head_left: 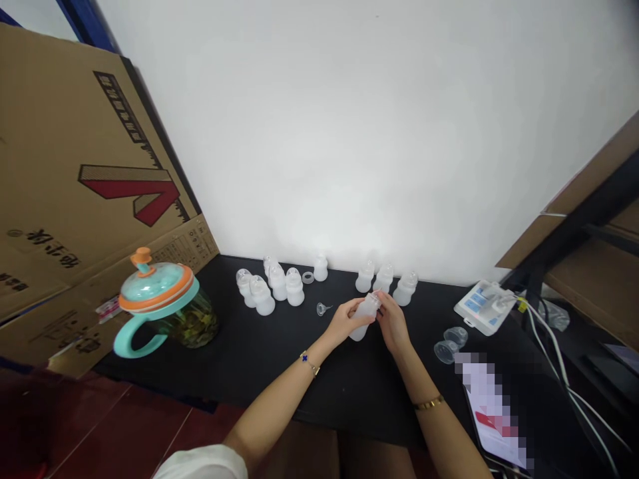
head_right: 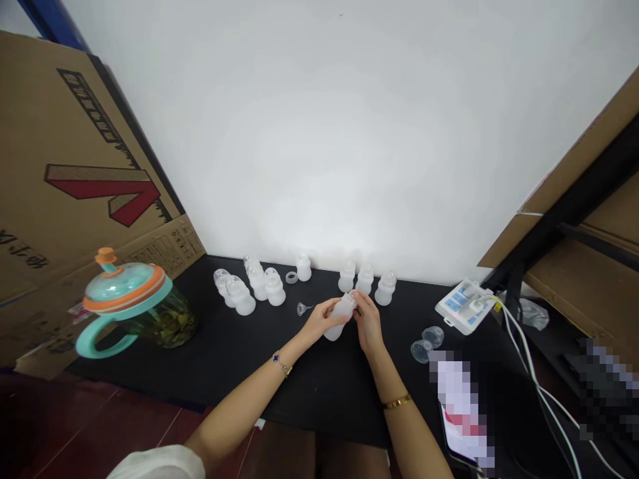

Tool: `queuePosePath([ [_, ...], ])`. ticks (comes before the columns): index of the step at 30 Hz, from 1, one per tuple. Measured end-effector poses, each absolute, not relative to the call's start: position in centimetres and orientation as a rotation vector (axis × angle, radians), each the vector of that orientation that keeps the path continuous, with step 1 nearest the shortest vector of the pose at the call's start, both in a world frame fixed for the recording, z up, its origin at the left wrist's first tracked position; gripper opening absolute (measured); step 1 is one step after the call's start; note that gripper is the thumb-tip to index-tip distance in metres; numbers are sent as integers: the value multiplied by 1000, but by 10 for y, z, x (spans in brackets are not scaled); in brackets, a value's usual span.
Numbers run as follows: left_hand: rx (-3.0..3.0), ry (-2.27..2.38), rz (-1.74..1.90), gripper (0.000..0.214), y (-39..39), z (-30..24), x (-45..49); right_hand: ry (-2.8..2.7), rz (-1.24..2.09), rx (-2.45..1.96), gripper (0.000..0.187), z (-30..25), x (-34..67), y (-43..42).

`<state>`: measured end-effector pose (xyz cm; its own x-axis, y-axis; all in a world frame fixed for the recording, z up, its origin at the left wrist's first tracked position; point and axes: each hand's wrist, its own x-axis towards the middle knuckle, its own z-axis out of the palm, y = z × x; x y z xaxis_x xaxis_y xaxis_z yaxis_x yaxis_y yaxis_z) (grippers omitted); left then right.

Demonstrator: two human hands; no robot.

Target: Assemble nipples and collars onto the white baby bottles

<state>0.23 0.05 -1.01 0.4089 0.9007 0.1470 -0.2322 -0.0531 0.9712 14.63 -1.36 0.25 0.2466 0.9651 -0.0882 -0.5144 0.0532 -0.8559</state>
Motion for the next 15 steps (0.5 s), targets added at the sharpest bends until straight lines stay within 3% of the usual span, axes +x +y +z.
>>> queuePosePath([
  [15,1364,718,1038,54,-5,-6,2,-631,1203,-974,27,4,146,-15],
])
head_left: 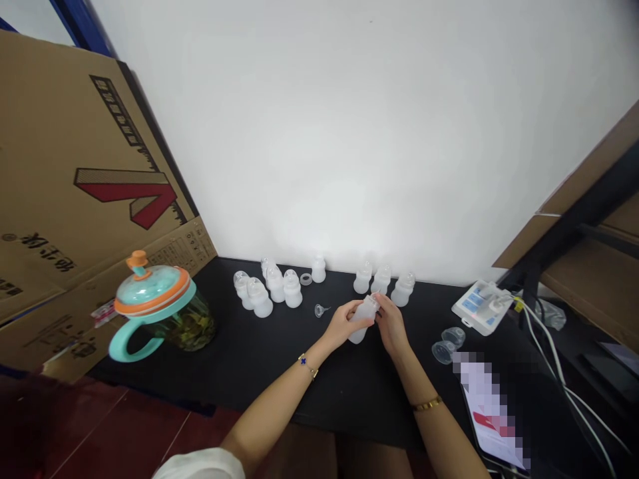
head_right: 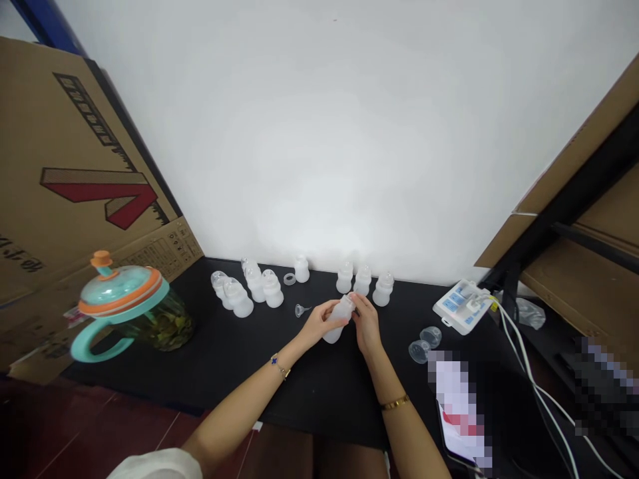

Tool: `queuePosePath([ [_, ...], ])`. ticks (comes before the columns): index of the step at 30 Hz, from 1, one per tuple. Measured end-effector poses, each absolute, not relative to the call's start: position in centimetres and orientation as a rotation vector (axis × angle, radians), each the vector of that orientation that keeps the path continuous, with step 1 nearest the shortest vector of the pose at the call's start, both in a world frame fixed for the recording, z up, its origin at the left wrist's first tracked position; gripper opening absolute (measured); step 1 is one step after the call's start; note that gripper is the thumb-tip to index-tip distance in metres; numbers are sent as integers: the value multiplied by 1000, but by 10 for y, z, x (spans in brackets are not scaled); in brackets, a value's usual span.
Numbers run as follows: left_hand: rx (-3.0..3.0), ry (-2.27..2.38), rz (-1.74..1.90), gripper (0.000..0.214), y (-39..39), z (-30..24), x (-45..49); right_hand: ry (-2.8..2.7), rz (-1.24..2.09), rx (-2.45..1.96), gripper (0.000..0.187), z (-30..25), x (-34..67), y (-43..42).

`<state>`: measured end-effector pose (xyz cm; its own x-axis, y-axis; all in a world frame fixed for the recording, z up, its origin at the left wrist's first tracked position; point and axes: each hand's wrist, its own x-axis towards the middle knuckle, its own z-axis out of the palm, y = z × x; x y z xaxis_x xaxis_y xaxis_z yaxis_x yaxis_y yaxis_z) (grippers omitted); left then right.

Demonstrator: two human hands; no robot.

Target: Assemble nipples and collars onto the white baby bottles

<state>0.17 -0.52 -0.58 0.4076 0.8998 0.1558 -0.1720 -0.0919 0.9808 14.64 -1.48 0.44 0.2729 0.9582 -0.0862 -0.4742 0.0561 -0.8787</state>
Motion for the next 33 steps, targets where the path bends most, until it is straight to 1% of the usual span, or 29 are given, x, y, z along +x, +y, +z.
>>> queuePosePath([
  [9,1434,763,1034,55,-7,-6,3,-615,1215,-953,23,8,147,-17],
  [15,1464,789,1043,56,-8,-9,4,-641,1209,-957,28,7,147,-17],
  [20,1421,773,1043,55,-8,-8,3,-639,1218,-958,27,6,146,-16],
  [25,1356,710,1041,52,-8,-4,3,-667,1286,-944,34,6,149,-14],
  [33,1305,671,1051,51,-6,-6,4,-684,1317,-893,23,8,151,-16],
])
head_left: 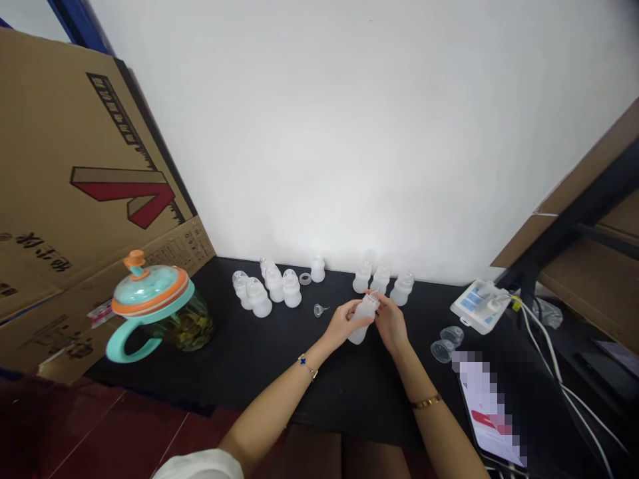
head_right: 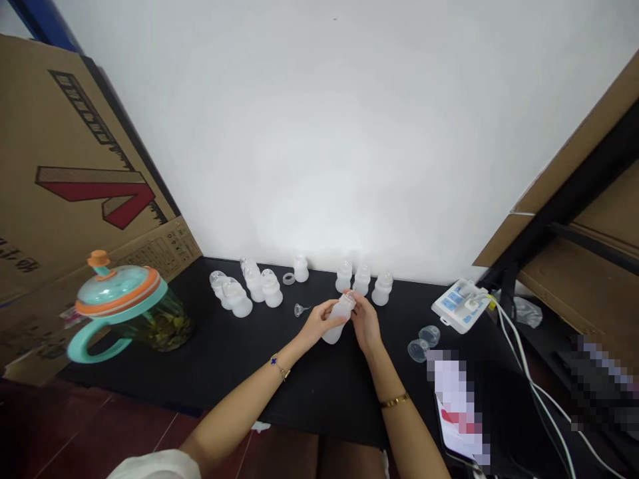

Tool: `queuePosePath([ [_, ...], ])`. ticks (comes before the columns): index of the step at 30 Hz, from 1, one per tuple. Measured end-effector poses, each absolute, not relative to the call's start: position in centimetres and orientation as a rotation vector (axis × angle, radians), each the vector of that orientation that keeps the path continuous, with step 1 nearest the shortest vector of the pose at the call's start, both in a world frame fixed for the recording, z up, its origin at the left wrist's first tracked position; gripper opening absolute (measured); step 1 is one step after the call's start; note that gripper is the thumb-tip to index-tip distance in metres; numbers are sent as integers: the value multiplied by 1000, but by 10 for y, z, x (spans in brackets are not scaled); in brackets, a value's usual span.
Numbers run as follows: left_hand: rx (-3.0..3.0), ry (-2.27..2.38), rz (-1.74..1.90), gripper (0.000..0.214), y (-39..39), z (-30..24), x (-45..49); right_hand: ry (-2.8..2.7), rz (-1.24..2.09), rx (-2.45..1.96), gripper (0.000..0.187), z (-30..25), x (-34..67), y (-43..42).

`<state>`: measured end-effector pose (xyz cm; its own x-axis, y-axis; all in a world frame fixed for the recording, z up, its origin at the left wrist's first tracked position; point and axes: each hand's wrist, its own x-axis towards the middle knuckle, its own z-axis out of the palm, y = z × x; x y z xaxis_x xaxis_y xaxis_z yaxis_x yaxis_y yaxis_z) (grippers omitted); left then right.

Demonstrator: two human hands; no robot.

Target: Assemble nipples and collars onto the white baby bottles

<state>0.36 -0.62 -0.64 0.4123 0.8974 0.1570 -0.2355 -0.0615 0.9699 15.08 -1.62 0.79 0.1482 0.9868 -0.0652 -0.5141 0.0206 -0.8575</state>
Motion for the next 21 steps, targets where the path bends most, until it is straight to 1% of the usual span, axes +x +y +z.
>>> queuePosePath([
  [11,1290,693,1032,52,-9,-2,5,-669,1265,-882,16,9,151,-18],
  [21,1325,692,1035,51,-11,1,5,-643,1244,-912,18,13,150,-18],
])
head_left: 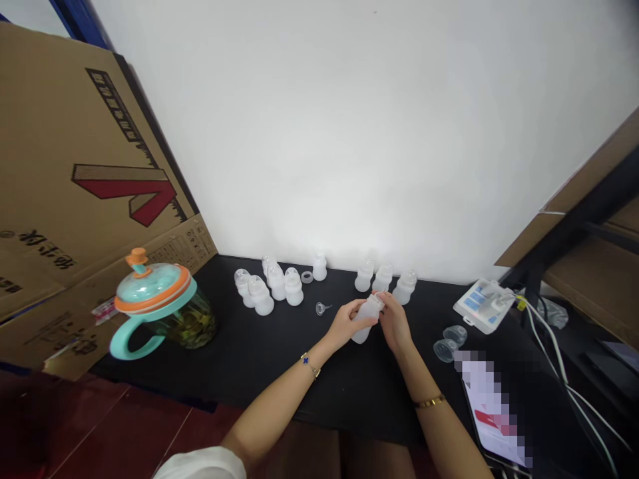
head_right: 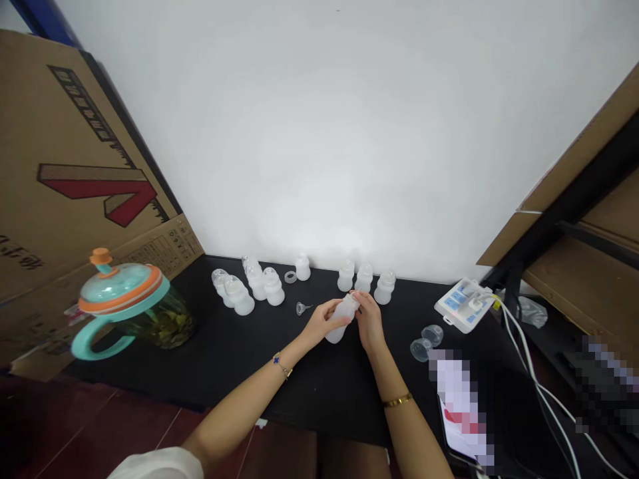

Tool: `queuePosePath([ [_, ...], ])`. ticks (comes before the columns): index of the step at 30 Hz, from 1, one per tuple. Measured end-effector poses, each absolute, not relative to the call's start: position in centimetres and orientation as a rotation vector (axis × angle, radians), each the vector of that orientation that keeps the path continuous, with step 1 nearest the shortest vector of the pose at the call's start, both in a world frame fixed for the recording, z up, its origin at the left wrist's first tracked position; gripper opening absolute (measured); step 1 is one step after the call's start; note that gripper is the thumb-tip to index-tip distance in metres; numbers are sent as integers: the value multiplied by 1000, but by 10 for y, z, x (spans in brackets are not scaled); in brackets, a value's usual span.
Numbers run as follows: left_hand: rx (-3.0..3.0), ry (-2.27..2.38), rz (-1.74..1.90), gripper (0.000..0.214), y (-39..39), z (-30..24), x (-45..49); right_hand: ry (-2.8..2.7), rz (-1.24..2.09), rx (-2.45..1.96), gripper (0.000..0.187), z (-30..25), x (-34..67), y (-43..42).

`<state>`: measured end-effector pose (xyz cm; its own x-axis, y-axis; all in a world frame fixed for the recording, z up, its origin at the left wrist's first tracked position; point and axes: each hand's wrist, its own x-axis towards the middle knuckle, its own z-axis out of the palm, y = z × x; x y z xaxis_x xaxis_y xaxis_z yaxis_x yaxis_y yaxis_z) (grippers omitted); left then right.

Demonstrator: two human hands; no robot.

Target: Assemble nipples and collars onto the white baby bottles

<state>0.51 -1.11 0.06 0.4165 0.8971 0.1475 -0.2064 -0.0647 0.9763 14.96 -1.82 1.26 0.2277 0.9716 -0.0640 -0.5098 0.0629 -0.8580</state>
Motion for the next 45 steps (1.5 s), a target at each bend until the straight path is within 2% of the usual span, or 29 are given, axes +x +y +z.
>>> queuePosePath([
  [14,1400,761,1040,55,-14,-1,7,-636,1123,-965,26,6,149,-16],
  [23,1258,705,1054,50,-8,-6,8,-638,1196,-943,21,4,149,-15],
  [36,872,559,770,45,-9,6,-1,-754,1453,-931,45,12,148,-18],
  [45,891,560,749,49,-7,0,-1,-717,1436,-919,42,6,149,-15],
])
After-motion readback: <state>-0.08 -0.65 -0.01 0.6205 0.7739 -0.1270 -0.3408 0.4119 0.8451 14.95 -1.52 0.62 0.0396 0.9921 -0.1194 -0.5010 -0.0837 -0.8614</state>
